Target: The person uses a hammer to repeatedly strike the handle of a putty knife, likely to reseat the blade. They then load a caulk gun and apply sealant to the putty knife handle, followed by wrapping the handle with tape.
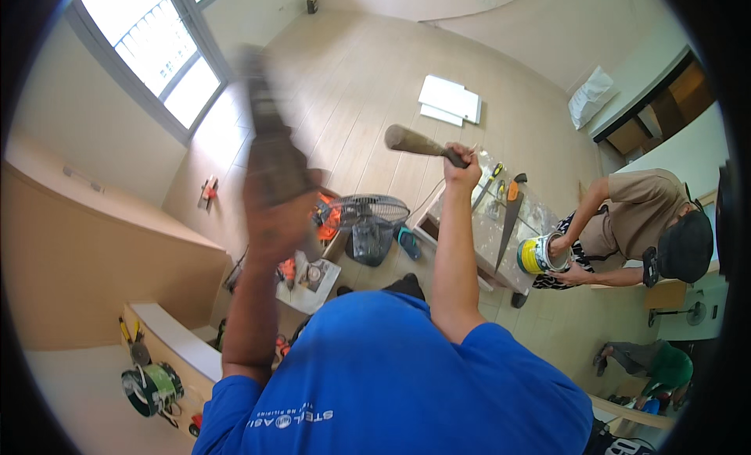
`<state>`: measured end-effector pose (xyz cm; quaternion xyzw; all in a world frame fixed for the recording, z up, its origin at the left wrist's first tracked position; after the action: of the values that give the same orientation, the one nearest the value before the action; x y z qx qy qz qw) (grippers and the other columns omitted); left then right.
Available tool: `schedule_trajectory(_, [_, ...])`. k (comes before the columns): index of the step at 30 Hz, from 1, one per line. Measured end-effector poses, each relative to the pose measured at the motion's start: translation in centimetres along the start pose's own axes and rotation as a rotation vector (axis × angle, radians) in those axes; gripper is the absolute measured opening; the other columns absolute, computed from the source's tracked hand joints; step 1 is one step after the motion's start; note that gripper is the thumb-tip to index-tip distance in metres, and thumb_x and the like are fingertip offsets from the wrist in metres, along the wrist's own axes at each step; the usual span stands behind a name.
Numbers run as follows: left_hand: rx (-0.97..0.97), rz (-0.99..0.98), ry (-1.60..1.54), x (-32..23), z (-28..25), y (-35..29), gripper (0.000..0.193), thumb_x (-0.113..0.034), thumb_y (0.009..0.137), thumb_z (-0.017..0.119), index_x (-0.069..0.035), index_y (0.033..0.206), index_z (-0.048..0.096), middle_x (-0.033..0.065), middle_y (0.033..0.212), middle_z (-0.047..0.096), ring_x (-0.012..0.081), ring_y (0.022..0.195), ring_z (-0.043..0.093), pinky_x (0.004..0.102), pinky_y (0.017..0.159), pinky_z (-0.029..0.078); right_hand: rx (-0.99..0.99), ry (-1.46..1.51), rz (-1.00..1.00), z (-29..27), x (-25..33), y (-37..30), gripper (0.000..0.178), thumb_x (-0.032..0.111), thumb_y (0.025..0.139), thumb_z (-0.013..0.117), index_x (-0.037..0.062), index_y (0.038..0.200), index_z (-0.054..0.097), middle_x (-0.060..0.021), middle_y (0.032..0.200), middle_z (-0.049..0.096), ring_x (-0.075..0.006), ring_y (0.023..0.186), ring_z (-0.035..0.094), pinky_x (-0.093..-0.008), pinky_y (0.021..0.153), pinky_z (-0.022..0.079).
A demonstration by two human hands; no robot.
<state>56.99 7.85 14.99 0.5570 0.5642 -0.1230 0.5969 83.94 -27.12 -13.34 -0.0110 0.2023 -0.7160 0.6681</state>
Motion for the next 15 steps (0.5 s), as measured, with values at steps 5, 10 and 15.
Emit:
schedule_trajectory(5, [-0.124, 0.52, -0.566, -14.1, -11.5, 5.3, 0.047, 0.002, 0.097, 0.062, -0.005, 0.141, 0.045, 0.0065, 0.094, 0.058, 0.0159, 0.074, 0.061, 0.0285, 0.06, 0.055, 0.015, 0.102, 0.039, 1.0, -1.0, -1.8, 0.038, 0.034, 0.113, 0.034, 0.0111, 0.088, 0.051, 0.0032, 0.059, 0.033, -0.0142, 0.056, 0.038, -0.0347, 0.064, 0.039])
schedule_trajectory(10, [0.137, 0.241, -0.749, -3.6, -3.0, 2.2, 0.049, -0.013, 0.098, 0.061, -0.009, 0.144, 0.045, 0.0196, 0.111, 0.066, 0.0336, 0.093, 0.065, 0.0452, 0.074, 0.057, 0.002, 0.068, 0.124, 2.0, -4.6, -2.7, 0.032, 0.028, 0.11, 0.038, 0.0116, 0.085, 0.05, 0.0038, 0.058, 0.032, -0.0141, 0.055, 0.037, -0.0345, 0.064, 0.04])
schedule_trajectory(15, [0.463, -0.105, 0.122, 6.9, 7.8, -2.8, 0.056, -0.03, 0.086, 0.079, -0.004, 0.131, 0.059, 0.0195, 0.111, 0.061, 0.0391, 0.105, 0.062, 0.0493, 0.094, 0.051, -0.037, 0.008, -0.017, -1.5, 1.6, -0.2, 0.033, 0.025, 0.109, 0.041, 0.0128, 0.078, 0.045, 0.0031, 0.058, 0.032, -0.0148, 0.055, 0.036, -0.0347, 0.064, 0.04])
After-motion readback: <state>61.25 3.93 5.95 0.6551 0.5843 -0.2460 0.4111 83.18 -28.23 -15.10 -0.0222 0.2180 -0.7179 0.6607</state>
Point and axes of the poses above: each hand's wrist, its own y-axis towards the middle knuckle, its own z-axis out of the palm, x = y × z, the point moved 10 cm from there along y, towards the middle knuckle
